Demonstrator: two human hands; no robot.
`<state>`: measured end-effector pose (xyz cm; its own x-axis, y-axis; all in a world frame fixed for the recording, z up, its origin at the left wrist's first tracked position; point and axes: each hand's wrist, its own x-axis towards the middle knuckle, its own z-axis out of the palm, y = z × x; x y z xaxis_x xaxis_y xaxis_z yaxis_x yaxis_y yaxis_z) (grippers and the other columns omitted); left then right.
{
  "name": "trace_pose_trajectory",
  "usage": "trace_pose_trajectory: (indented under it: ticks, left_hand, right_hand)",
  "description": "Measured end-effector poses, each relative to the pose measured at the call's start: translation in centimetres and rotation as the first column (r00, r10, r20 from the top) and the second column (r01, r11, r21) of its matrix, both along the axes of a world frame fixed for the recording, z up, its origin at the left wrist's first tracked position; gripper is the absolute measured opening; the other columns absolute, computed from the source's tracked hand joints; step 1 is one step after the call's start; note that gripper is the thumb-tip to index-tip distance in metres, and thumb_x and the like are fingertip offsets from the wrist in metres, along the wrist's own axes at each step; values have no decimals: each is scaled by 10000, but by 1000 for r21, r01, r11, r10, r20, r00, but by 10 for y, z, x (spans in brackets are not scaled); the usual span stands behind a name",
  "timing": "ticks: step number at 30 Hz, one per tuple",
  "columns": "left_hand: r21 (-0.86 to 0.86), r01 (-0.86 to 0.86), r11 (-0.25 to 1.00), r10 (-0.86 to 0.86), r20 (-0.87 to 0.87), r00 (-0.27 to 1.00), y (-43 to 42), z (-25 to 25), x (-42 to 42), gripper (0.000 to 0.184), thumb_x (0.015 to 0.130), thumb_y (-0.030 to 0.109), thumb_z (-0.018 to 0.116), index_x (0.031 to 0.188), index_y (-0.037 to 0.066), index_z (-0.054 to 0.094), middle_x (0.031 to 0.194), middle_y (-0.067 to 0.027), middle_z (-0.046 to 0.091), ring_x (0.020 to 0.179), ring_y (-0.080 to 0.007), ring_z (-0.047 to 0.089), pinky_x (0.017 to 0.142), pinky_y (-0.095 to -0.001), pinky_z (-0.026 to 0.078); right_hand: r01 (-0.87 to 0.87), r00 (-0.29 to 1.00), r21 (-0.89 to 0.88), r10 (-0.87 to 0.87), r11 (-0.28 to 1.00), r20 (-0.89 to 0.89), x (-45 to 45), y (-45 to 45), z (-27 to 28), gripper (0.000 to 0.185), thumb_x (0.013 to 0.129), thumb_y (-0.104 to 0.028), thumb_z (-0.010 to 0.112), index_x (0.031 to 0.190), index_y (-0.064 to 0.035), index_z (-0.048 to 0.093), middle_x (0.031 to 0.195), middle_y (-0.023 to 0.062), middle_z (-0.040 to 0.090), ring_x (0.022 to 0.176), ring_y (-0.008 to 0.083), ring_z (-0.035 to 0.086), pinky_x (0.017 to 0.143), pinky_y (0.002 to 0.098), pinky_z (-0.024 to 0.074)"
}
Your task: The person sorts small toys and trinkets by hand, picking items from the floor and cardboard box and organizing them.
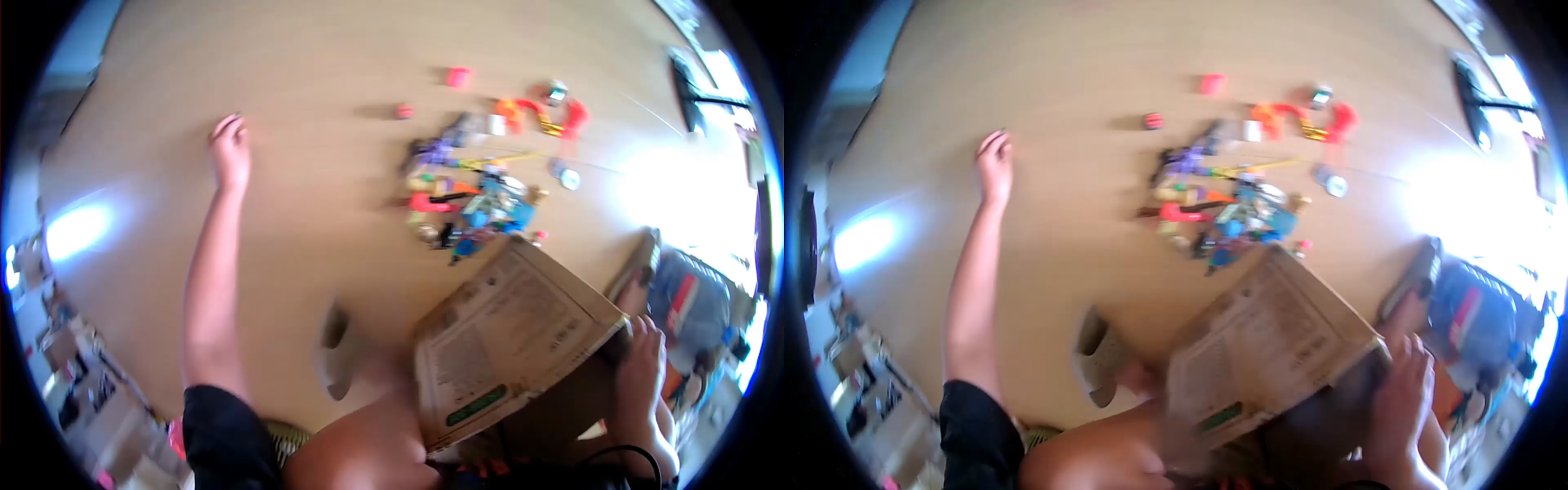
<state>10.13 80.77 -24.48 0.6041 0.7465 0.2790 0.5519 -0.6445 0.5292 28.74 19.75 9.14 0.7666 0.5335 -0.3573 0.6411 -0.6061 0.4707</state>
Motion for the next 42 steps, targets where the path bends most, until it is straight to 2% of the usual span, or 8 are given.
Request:
trace_pose_trajectory:
  ticks: [9,10,12,13,17,20,30,42]
  left_hand:
    - [-41,304,952,-297,128,946,-116,34,155,185,948,101,623,1073,-6,708,1197,-107,662,1032,-255,656,910,-350,534]
    - [-256,318,913,-260,236,936,-126,26,171,233,949,137,633,1127,-3,685,1210,-119,653,1100,-280,622,975,-381,492]
    - [36,351,936,-352,28,935,-146,31,193,323,950,191,644,1216,8,635,1271,-122,618,1255,-305,517,1068,-415,412]
    - [-83,377,923,-378,-2,926,-149,23,199,489,968,330,619,1368,63,534,1452,-143,479,1427,-340,310,1163,-464,273]
    - [-83,312,946,-321,-140,937,-156,8,218,720,974,590,474,1537,164,336,1634,-165,168,1509,-384,87,1210,-514,90]
    - [-39,335,941,-330,-322,887,-159,-6,221,747,966,618,460,1548,172,315,1637,-163,159,1513,-384,72,1213,-511,72]
    - [-173,806,567,-820,-212,531,-194,39,185,540,994,306,539,1441,15,449,1564,-157,335,1445,-371,286,1192,-466,247]
    - [-422,543,726,-614,-43,788,-235,41,155,311,956,106,588,1236,36,472,1153,-186,512,1092,-354,536,962,-441,425]
  right_hand:
    - [153,987,57,-149,987,-63,-6,8,-14,466,834,-15,509,1287,85,464,1328,231,497,1172,349,517,1008,417,459]
    - [148,987,86,-143,985,-68,-6,6,-16,472,830,-14,516,1288,86,460,1324,232,497,1170,347,518,1003,412,463]
    - [138,988,78,-132,987,-76,-4,5,-16,486,826,-12,529,1293,91,445,1319,233,497,1176,336,513,1000,403,468]
    - [138,989,84,-132,987,-72,-5,3,-18,490,823,-16,532,1292,95,442,1319,235,495,1178,338,509,1005,401,465]
    - [115,991,10,-114,993,-74,-8,12,-13,490,819,-35,543,1274,120,445,1293,240,495,1180,354,491,1037,393,436]
    - [113,990,-14,-114,993,-83,-10,19,-12,484,833,-55,547,1275,122,457,1267,244,493,1167,363,495,1032,386,433]
    - [120,992,79,-122,990,20,-7,20,-14,406,868,-195,526,1186,55,565,1218,203,561,1103,273,524,890,314,482]
    - [136,987,390,-157,911,22,6,-4,-32,231,881,-193,544,1009,-5,585,1028,156,597,1021,287,554,821,347,481]
